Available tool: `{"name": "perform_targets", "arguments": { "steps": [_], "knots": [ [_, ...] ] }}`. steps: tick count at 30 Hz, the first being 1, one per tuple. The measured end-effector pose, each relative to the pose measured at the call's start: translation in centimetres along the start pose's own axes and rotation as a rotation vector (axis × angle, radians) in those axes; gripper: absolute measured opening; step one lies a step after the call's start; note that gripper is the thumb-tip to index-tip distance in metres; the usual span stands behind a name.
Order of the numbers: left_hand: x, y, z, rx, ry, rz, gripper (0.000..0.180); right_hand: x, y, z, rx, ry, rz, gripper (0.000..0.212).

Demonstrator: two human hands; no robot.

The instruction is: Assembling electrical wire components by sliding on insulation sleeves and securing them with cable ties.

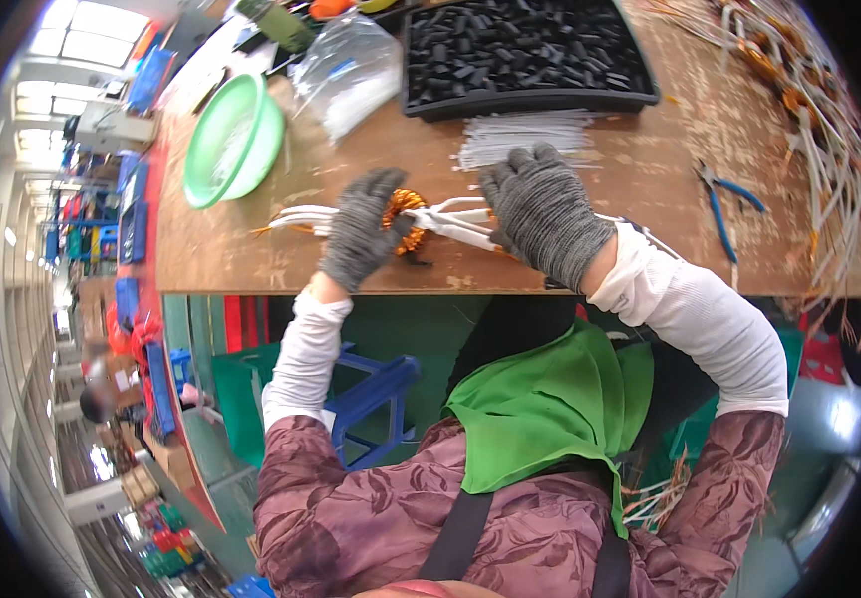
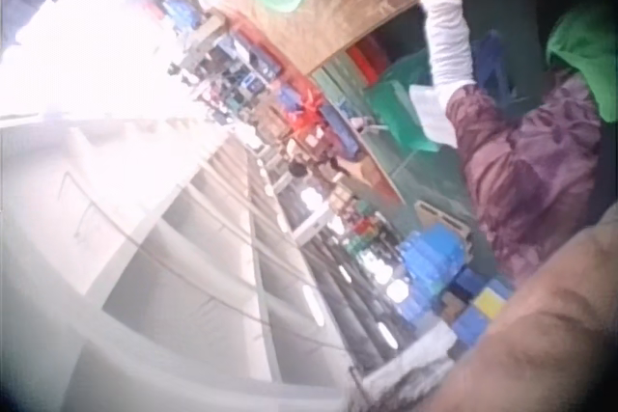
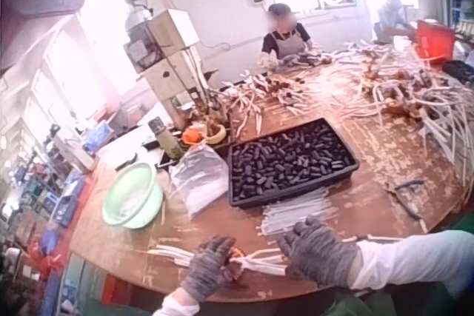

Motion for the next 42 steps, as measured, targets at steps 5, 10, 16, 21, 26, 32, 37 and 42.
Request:
{"name": "perform_targets", "arguments": {
  "steps": [5, 10, 16, 21, 26, 32, 37, 42],
  "knots": [
    [-1.6, -2.6, 2.4, -0.014, 0.071, -0.095, 0.055, -0.4, -1.5, 4.0, 0.345, 0.031, -0.119, 0.019],
    [-1.7, -3.7, 2.7, -0.049, 0.142, -0.096, 0.055, 0.2, -1.9, 2.9, 0.373, 0.231, -0.194, 0.021],
    [-2.0, -7.3, -1.2, -0.387, -0.190, -0.239, 0.031, 0.1, -4.4, 4.6, 0.444, 0.563, 0.033, 0.053],
    [-0.1, -19.9, 5.1, -0.571, -0.884, -0.937, 0.015, 3.5, -6.2, 6.4, 0.321, 0.288, 0.285, 0.053],
    [-5.7, -19.8, 12.5, -0.279, -1.542, -1.103, 0.035, 5.9, -6.9, 7.9, 0.425, 0.525, 0.076, 0.028],
    [-11.4, -13.3, 13.4, -0.393, -2.763, -0.626, 0.075, 6.3, -9.8, 1.1, 0.323, 0.908, -0.075, 0.021],
    [-13.3, -12.9, 12.4, -0.323, -3.016, -0.361, 0.063, 8.2, -14.8, -2.2, 0.299, 1.022, -0.111, 0.026],
    [-12.2, -11.9, 3.7, -0.512, -3.147, -0.181, 0.053, 9.9, -13.4, -3.5, 0.303, 1.115, -0.043, 0.039]
  ]
}}
Point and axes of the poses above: each hand's wrist, its own y-axis towards the middle knuckle, its own z-axis out of the palm, x = y × z, the point moved 7 cm from there along y, towards the middle knuckle
